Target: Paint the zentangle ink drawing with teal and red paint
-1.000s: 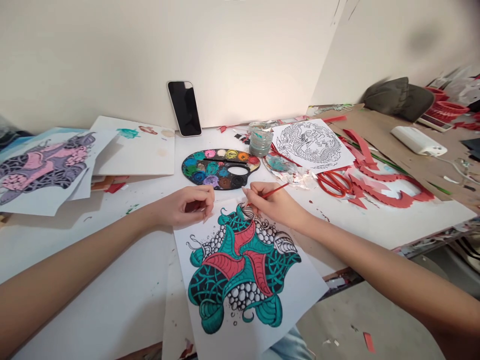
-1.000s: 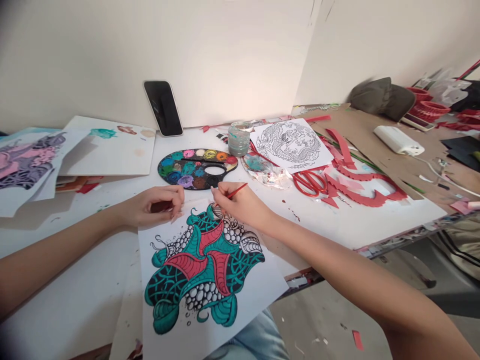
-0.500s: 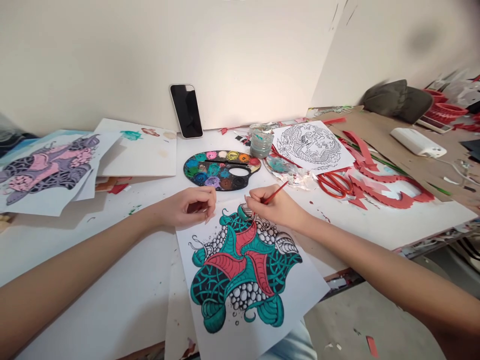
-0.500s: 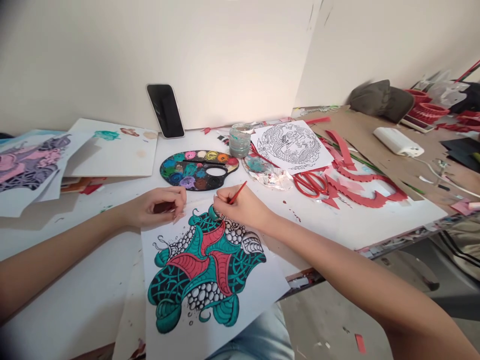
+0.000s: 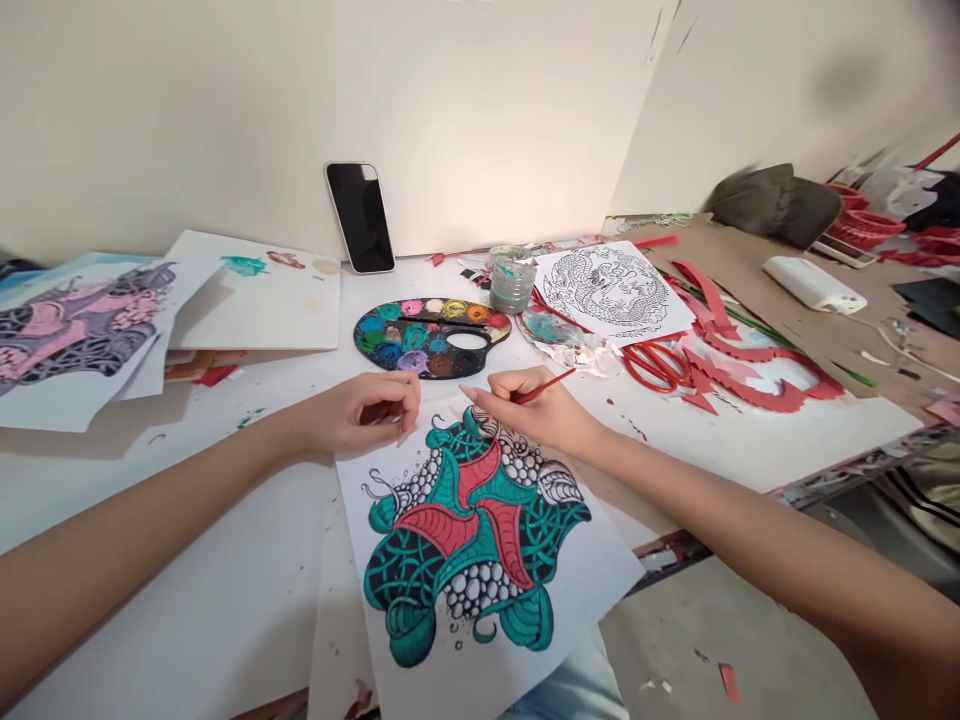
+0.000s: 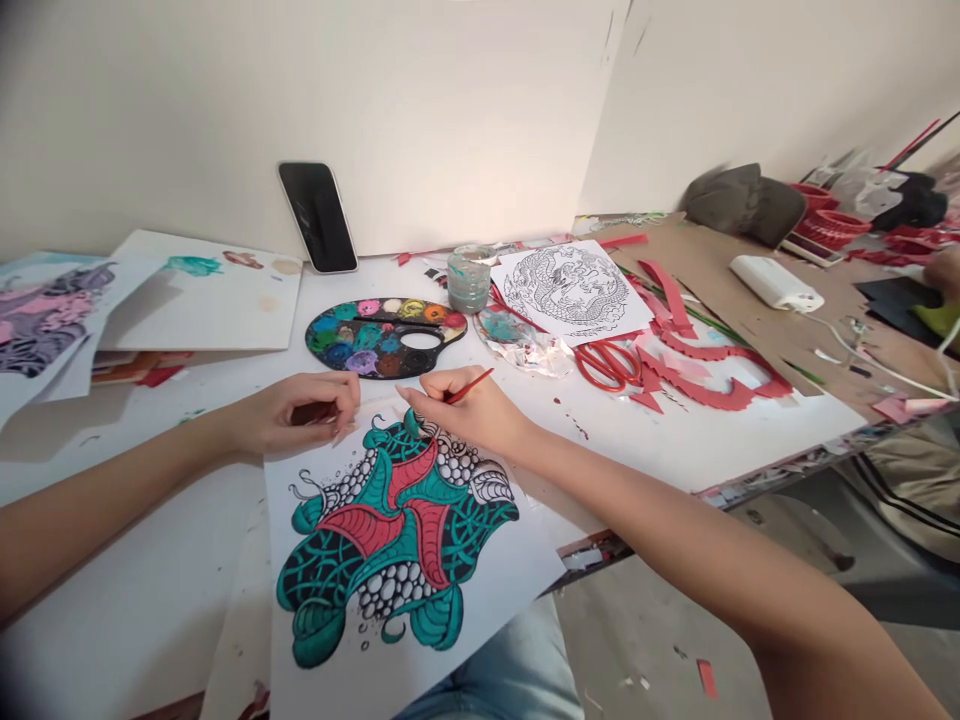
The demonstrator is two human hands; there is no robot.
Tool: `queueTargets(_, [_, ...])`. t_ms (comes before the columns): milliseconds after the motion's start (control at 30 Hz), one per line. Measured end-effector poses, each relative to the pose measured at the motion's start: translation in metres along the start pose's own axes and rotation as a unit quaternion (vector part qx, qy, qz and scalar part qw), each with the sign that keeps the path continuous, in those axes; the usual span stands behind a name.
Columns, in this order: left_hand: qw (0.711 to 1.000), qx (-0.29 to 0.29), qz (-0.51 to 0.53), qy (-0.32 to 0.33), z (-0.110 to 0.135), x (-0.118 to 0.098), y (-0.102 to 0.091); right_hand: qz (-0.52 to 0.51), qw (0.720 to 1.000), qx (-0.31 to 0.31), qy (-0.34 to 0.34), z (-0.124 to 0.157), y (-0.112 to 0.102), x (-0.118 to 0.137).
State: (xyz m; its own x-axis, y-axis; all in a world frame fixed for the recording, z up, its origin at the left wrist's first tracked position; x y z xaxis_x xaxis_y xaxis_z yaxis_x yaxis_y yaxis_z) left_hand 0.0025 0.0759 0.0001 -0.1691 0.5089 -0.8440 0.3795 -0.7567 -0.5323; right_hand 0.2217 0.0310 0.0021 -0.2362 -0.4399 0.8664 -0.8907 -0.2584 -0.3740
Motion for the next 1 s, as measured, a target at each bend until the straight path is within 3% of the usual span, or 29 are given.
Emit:
queueTargets(367, [1.0, -0.009, 0.003, -0.005, -0.0024, -0.0021, 0.0009, 0.015, 0.999, 0.011, 0.027, -0.0013, 0.0005, -0.0029])
queueTargets(567, [1.0, -0.002, 0.005, 0.003, -0.0027, -0.0035, -0.0002, -0.006, 0.998, -0.017, 0.052, -0.0015, 0.0024, -0.0024])
queueTargets(733, [0.998, -0.029, 0.061, -0.012, -0.0025, -0.0029, -0.0031, -0.061, 0.991, -0.085, 0.078, -0.0029, 0.0002, -0.0066])
queueTargets(1000, [0.997, -0.034, 0.061, -0.015, -0.0027, -0.0025, -0.0012, -0.075, 0.99, -0.102, 0.068, 0.0009, -0.0046, -0.0068])
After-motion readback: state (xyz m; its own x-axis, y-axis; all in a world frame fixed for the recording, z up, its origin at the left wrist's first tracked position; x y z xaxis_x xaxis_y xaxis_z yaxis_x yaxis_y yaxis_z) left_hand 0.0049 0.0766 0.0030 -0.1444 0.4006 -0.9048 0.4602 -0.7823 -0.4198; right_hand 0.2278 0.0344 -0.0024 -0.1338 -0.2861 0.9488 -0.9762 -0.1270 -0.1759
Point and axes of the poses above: each hand's wrist, its own z-axis away from the middle knuckle, its own y-axis out of the palm, x = y × z, the point moved 4 cm from there along -z, towards the middle knuckle, and after that the axes turned 1 degree about x, right-handed, at the moved point
